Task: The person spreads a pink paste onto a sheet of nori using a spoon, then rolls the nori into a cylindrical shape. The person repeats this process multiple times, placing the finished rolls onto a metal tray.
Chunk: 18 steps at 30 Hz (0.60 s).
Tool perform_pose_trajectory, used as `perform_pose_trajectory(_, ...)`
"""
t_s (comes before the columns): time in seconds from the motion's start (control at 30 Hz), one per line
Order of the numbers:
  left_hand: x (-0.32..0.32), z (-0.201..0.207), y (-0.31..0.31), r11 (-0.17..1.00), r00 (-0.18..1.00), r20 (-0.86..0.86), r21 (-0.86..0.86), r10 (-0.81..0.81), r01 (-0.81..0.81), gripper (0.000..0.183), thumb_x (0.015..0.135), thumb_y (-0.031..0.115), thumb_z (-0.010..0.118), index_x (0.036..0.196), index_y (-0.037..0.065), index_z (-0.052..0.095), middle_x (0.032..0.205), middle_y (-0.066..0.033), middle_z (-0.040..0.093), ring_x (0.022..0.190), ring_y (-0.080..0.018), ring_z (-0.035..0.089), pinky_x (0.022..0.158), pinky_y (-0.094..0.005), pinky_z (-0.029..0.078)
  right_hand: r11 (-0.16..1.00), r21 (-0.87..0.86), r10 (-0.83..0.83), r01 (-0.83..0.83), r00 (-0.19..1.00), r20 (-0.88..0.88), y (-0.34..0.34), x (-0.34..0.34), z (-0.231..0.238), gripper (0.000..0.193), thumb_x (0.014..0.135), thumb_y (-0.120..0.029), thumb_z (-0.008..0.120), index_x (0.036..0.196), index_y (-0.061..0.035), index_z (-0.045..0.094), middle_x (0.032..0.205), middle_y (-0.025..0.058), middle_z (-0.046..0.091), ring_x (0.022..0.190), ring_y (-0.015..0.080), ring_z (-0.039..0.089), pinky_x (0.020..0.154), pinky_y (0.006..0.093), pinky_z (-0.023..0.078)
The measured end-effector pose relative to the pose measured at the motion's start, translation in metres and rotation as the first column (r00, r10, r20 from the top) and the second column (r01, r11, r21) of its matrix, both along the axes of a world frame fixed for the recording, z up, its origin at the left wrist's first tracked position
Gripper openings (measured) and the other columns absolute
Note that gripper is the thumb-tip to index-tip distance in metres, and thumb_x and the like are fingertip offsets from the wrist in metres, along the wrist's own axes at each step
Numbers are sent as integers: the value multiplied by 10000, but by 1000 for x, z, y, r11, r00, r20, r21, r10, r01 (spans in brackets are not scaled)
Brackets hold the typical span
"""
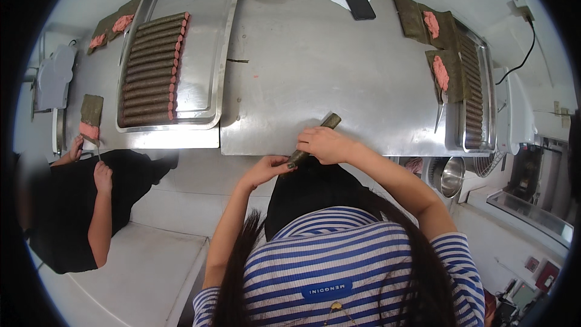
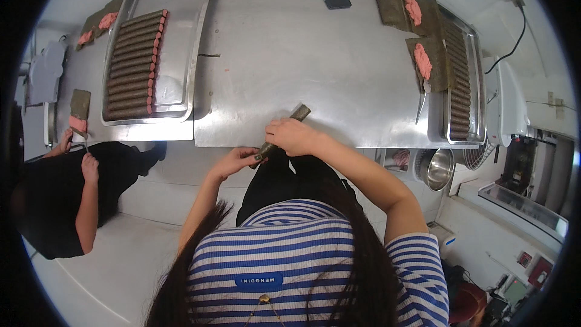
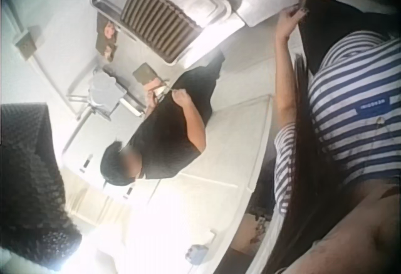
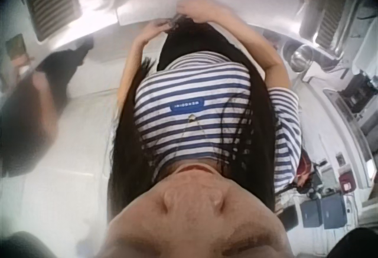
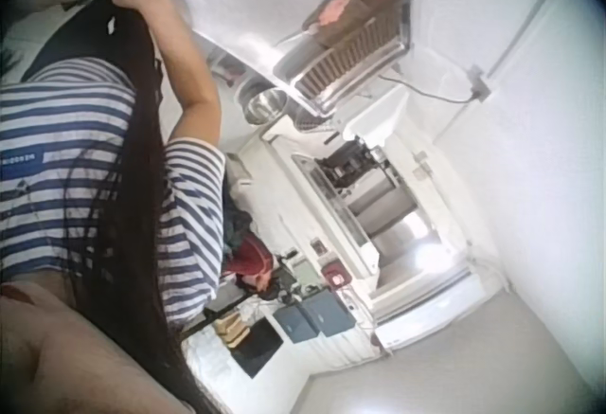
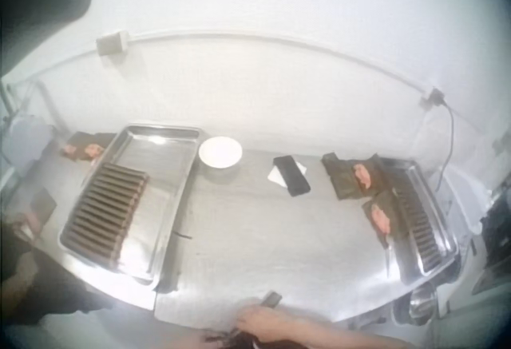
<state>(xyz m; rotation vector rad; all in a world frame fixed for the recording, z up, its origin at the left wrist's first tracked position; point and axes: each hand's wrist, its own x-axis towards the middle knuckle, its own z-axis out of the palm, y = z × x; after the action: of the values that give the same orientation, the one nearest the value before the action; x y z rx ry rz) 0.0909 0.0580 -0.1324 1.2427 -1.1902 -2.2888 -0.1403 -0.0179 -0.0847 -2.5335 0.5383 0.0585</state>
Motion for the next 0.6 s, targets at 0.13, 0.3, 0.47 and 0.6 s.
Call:
perform_pose_trajectory(0.13, -11, 21, 12, 982, 960, 273, -187, 60, -8, 377, 830, 251, 707, 1102, -6, 657, 946, -88, 703, 817, -165, 623, 785, -298, 484, 999, 39, 9, -8, 1000, -19, 3, 1, -1, 241, 691, -13, 630, 928, -43, 593, 1006, 92, 567, 1023, 276, 549, 874, 384, 469)
perform_pose_trajectory(0.3, -6, 40, 17, 861, 843, 496, -502, 208, 83, 342, 755, 224, 745, 1026, 24, 682, 829, -187, 678, 741, -285, 667, 707, -350, 508, 997, 55, -50, 48, 998, 43, -4, 7, 9, 301, 713, -11, 609, 1011, -41, 590, 1053, 102, 566, 1036, 284, 545, 885, 392, 458)
perform_pose_trajectory(0.47, 12, 69, 10, 831, 751, 638, -502, 170, 239, 302, 725, 263, 747, 969, 90, 702, 810, -184, 661, 769, -380, 633, 672, -432, 502, 999, 34, 23, -22, 1000, -15, -16, 9, 3, 358, 665, -181, 747, 960, -40, 600, 1002, 107, 568, 1021, 288, 545, 864, 393, 466)
perform_pose_trajectory(0.6, 19, 78, 5, 768, 735, 659, -550, 158, 329, 289, 728, 264, 749, 960, 97, 705, 768, -173, 656, 729, -367, 634, 659, -430, 498, 998, 38, -47, 48, 999, -24, -14, 5, -6, 314, 613, -142, 760, 873, -36, 619, 982, 115, 591, 1011, 298, 558, 846, 393, 484)
